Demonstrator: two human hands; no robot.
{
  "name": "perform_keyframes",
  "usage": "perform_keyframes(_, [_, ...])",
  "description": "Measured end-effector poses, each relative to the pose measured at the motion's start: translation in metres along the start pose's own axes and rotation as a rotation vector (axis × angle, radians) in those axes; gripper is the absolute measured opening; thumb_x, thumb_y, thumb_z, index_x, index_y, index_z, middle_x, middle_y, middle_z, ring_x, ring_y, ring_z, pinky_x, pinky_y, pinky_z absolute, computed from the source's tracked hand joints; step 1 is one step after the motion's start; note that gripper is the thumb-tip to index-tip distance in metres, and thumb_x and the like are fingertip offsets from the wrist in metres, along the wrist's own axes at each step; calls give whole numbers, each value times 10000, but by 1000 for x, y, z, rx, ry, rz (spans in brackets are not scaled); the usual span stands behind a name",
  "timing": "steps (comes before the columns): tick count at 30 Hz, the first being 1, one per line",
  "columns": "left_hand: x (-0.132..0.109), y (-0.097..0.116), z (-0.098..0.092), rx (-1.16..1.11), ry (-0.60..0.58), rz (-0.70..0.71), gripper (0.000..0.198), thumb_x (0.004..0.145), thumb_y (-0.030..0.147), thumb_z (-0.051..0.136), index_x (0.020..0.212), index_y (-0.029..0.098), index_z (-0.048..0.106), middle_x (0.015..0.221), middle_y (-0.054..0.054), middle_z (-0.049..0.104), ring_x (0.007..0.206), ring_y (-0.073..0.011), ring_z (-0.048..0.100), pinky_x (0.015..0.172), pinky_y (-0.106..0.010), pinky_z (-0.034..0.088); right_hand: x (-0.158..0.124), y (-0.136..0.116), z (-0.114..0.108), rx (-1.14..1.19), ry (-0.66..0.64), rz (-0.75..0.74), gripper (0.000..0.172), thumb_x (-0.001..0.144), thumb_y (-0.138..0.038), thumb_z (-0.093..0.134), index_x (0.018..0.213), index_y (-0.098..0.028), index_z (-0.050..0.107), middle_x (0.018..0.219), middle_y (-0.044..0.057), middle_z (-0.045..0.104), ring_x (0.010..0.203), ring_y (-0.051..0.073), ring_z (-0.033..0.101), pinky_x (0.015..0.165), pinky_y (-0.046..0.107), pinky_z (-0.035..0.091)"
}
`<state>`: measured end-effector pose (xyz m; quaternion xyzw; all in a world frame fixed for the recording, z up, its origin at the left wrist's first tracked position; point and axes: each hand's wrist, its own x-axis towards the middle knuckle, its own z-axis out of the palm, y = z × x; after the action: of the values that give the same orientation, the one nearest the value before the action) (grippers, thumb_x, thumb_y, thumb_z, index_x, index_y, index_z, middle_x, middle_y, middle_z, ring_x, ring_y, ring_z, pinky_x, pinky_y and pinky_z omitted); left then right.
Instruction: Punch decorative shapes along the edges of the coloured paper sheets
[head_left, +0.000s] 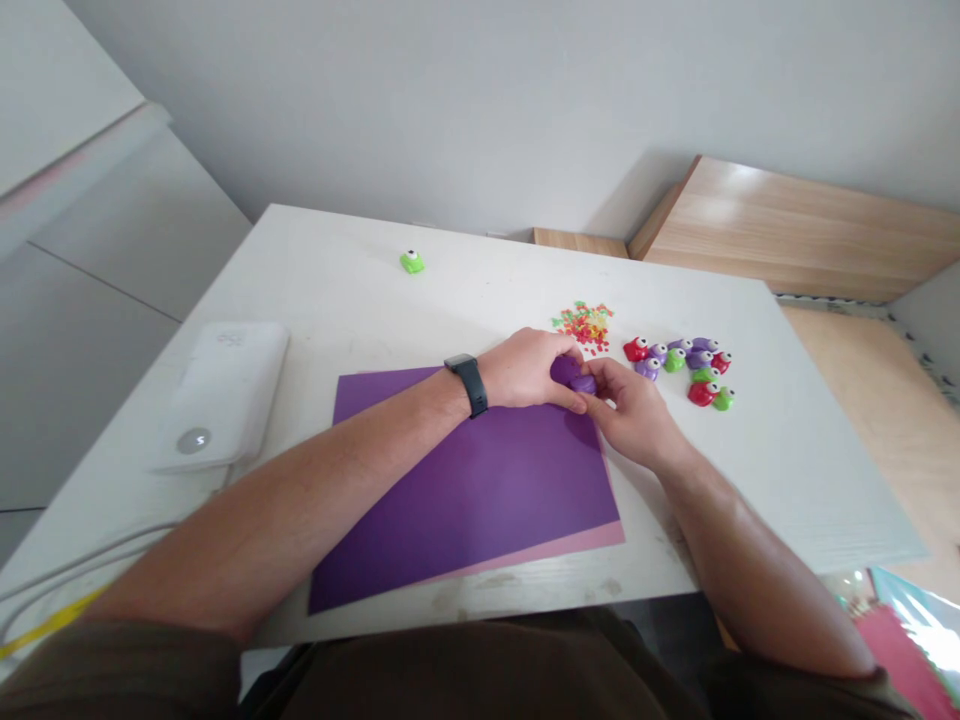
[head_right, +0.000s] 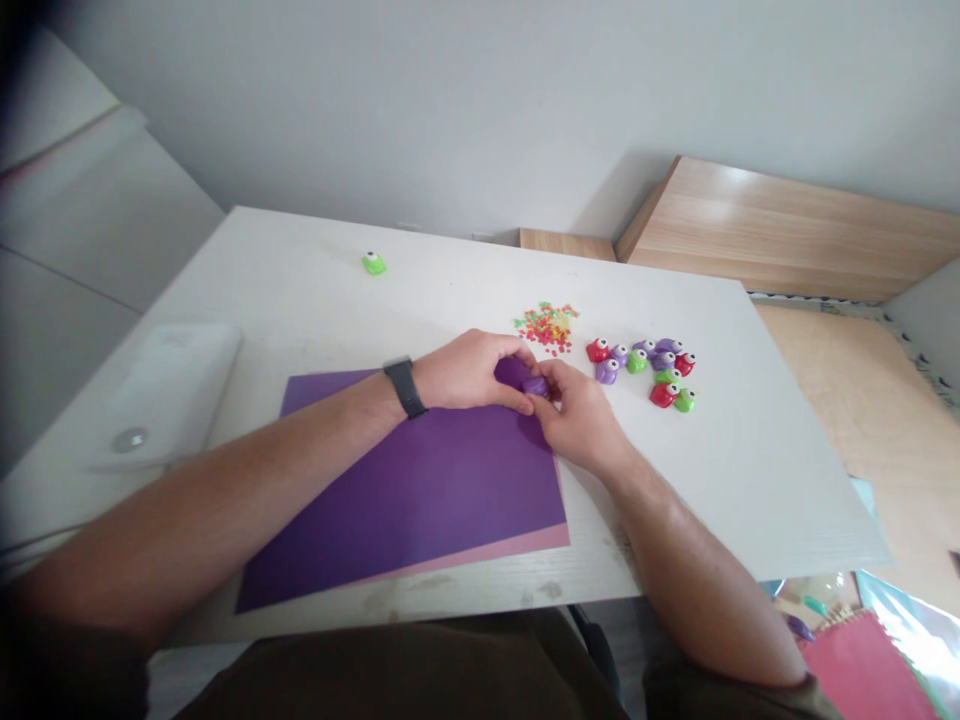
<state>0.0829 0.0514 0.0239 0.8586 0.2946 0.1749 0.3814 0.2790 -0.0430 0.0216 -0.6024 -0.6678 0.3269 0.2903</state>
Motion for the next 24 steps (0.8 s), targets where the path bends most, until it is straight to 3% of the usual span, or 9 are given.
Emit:
perform_keyframes(11, [-2,0,-11,-8,-60,30,512,815,593,829,1156,220,749,1054,-23,775,940,-213,692,794,-295,459,-2,1,-6,92,13,23,268,878,-341,766,1099,-216,683,913,26,743,792,190,669,763,337,549])
perform_keyframes(17, [0,-9,-9,1,-11,66,210,968,297,661,1126,188,746,1072,-41,787,956,-197,705,849,-297,485,-2,2,-9,99,4,42,263,881,-301,739,1122,-203,700,890,13,729,778,172,655,762,325,530])
perform_keyframes(24, [2,-11,-8,22,45,33,146,966,267,620,1029,189,725,990,-41,783,877,-194,701,775,-291,494,-2,5,-11,106,-18,56,311,884,-326,742,1168,-207,702,874,1,705,772,167,641,740,322,511])
